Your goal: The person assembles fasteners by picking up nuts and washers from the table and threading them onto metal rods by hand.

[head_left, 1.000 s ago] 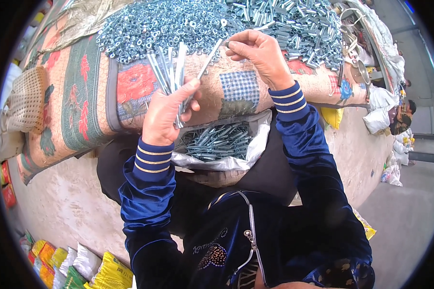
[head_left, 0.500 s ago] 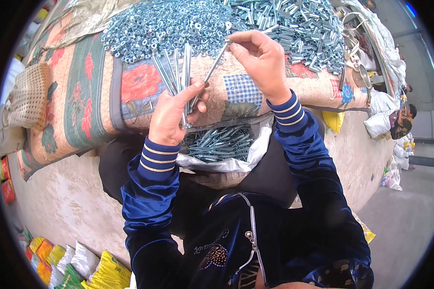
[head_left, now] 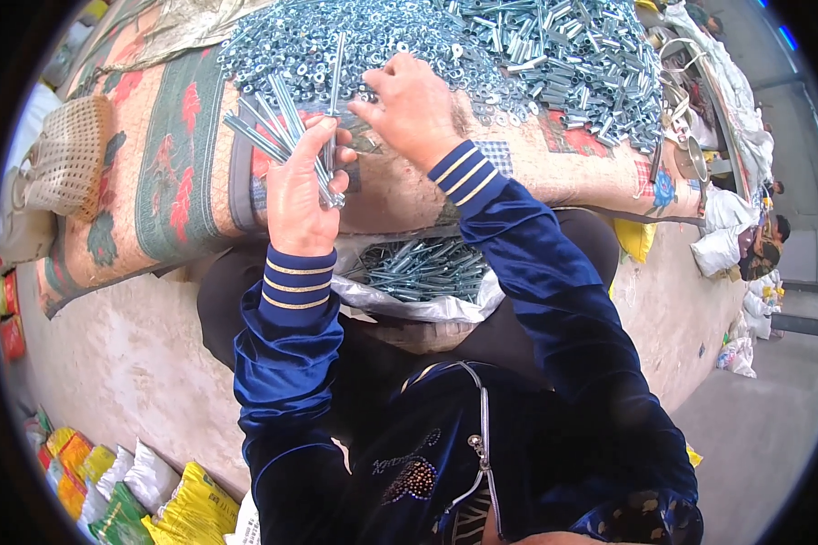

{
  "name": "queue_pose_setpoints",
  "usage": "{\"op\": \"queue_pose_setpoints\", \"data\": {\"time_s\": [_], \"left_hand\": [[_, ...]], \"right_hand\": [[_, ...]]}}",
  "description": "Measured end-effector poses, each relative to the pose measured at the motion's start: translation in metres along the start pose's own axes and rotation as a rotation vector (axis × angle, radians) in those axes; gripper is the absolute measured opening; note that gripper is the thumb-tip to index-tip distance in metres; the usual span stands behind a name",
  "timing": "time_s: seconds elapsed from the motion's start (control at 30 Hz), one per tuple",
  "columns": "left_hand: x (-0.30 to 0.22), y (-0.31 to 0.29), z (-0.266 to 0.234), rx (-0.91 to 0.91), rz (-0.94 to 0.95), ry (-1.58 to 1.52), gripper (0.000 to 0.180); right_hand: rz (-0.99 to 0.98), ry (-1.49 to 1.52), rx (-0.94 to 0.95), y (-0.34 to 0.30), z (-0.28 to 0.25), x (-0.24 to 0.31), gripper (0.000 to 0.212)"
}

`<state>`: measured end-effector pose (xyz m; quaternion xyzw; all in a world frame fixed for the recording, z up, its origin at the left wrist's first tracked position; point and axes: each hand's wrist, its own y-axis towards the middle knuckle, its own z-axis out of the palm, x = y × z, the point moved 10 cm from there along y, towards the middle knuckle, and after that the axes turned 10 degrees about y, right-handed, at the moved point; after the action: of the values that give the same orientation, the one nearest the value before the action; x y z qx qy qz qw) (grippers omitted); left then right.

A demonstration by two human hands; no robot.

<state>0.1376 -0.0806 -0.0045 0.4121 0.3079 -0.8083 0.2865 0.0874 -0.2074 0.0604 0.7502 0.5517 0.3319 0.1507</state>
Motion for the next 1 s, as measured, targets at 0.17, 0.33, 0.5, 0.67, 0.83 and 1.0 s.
{"op": "queue_pose_setpoints", "data": {"time_s": [0.17, 0.33, 0.5, 0.67, 0.83, 1.0], "left_hand": [[0.000, 0.002, -0.007, 0.000, -0.008, -0.042, 0.021], [0.003, -0.002, -0.002, 0.032, -0.061, -0.015, 0.021], [0.018, -0.002, 0.002, 0.078, -0.122, 0.040, 0.020], [0.026, -0.002, 0.009, 0.103, -0.160, 0.097, 0.021], [0.028, -0.001, 0.014, 0.143, -0.159, 0.120, 0.022], [0.028, -0.001, 0.015, 0.141, -0.160, 0.147, 0.022]], "right_hand": [[-0.103, -0.059, 0.079, -0.007, 0.010, -0.002, 0.013], [-0.179, 0.092, 0.146, -0.019, -0.016, -0.020, 0.007], [-0.053, 0.094, 0.101, -0.019, -0.032, -0.045, 0.008], [0.083, 0.193, 0.121, -0.023, -0.031, -0.068, 0.015], [0.543, 0.600, 0.098, -0.033, -0.026, -0.116, 0.015], [0.229, 0.005, 0.141, -0.023, -0.052, -0.095, 0.009]]}}
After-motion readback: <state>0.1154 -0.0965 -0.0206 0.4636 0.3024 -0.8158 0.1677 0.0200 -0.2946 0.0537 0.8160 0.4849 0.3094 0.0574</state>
